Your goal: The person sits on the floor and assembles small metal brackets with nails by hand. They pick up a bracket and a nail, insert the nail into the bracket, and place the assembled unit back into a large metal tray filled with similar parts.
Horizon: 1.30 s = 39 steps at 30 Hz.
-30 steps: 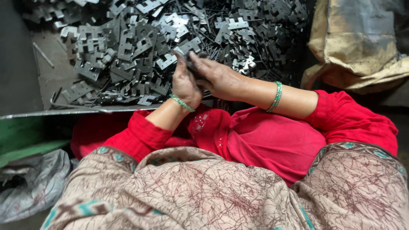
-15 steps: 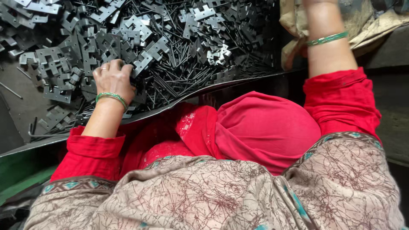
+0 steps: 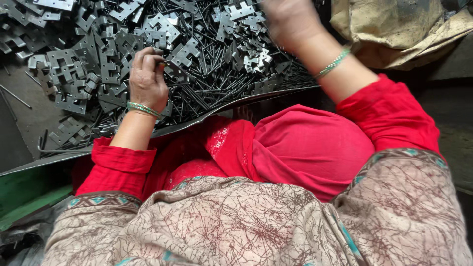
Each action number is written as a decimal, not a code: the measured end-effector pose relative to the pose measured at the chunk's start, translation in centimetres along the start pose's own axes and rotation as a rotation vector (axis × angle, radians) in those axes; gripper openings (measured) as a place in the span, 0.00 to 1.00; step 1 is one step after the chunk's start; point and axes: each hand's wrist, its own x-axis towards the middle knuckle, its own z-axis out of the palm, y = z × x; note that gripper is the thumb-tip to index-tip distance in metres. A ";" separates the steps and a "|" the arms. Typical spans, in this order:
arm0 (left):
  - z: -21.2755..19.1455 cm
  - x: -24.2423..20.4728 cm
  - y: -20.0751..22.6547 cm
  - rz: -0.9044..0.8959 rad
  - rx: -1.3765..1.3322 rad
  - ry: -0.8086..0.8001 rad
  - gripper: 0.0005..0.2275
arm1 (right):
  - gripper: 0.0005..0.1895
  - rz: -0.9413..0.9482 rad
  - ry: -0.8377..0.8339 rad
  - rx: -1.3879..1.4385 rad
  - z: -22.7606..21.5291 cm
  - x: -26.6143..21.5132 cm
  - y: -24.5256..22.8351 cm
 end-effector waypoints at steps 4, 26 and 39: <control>0.5 0.7 2.9 -0.505 -1.028 0.117 0.04 | 0.31 -0.220 -0.221 0.224 3.7 0.2 -7.0; 3.7 -0.5 1.9 -0.055 0.188 -0.324 0.09 | 0.08 0.291 -0.208 1.129 0.6 0.4 -6.2; -1.7 -0.3 1.6 -1.012 -1.722 0.155 0.06 | 0.12 1.086 -0.090 2.022 -1.4 1.4 -5.3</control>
